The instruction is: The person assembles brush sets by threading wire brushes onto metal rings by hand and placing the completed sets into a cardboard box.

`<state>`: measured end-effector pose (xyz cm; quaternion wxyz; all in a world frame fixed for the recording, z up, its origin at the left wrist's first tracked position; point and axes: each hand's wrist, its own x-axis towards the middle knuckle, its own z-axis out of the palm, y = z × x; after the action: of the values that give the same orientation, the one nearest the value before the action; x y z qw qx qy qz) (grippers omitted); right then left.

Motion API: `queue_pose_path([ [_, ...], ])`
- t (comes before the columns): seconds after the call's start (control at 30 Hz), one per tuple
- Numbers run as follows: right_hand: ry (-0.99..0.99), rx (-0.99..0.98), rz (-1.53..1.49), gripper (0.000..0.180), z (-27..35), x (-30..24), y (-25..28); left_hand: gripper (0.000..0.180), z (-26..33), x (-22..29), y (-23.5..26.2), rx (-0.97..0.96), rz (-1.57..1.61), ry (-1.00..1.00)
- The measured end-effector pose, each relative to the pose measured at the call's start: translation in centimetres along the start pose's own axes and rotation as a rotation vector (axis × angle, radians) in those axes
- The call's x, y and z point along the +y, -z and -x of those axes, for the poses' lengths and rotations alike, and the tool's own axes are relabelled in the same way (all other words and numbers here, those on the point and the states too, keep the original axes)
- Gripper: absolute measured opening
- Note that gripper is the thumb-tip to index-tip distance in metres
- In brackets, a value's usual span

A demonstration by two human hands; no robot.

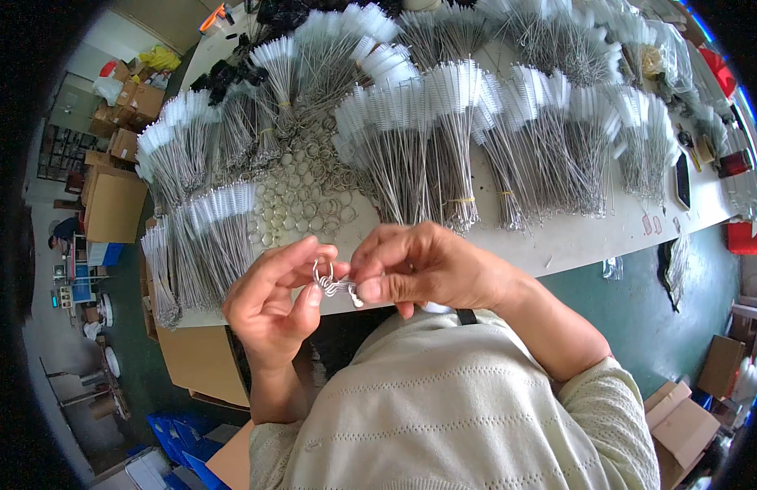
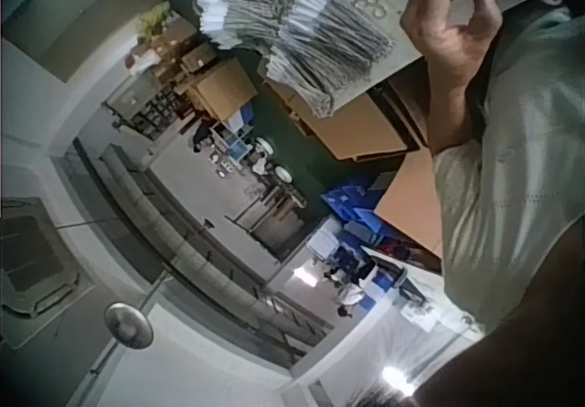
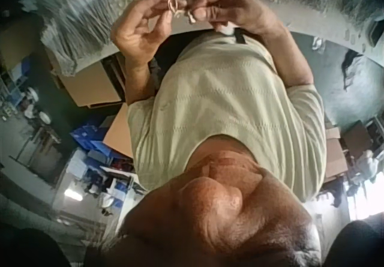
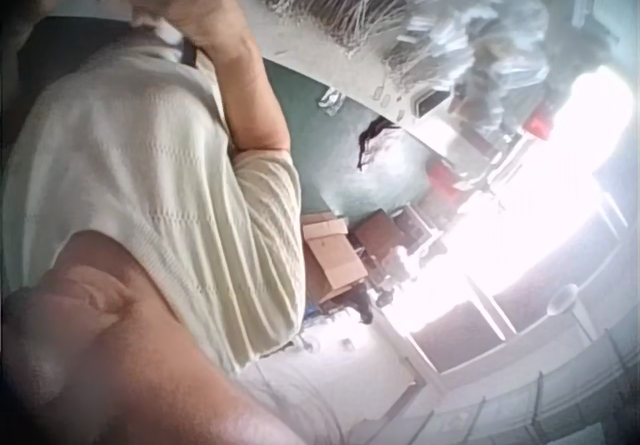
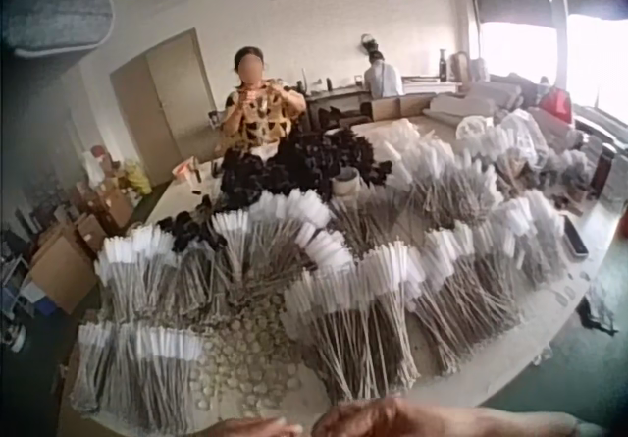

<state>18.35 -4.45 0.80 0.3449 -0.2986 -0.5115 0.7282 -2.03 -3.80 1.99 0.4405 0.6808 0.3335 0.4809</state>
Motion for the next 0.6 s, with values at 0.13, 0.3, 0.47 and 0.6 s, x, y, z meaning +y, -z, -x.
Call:
queue_pose_path([
  [0.13,0.115,0.183,-0.150,0.018,0.1,-3.1,-1.4,0.036,-0.8,1.4,0.0,0.027,-0.265,-0.311],
  [0.3,0.131,0.235,-0.197,0.017,-0.8,-3.5,-2.7,0.033,-1.2,1.9,0.1,0.080,-0.405,-0.433],
  [0.47,0.138,0.213,-0.136,0.016,-1.1,-3.6,-2.4,0.031,-1.3,2.6,0.5,0.045,-0.401,-0.392],
  [0.6,0.159,0.191,-0.107,0.018,-0.9,-3.6,-2.2,0.031,-2.0,3.0,0.7,-0.007,-0.430,-0.391],
])
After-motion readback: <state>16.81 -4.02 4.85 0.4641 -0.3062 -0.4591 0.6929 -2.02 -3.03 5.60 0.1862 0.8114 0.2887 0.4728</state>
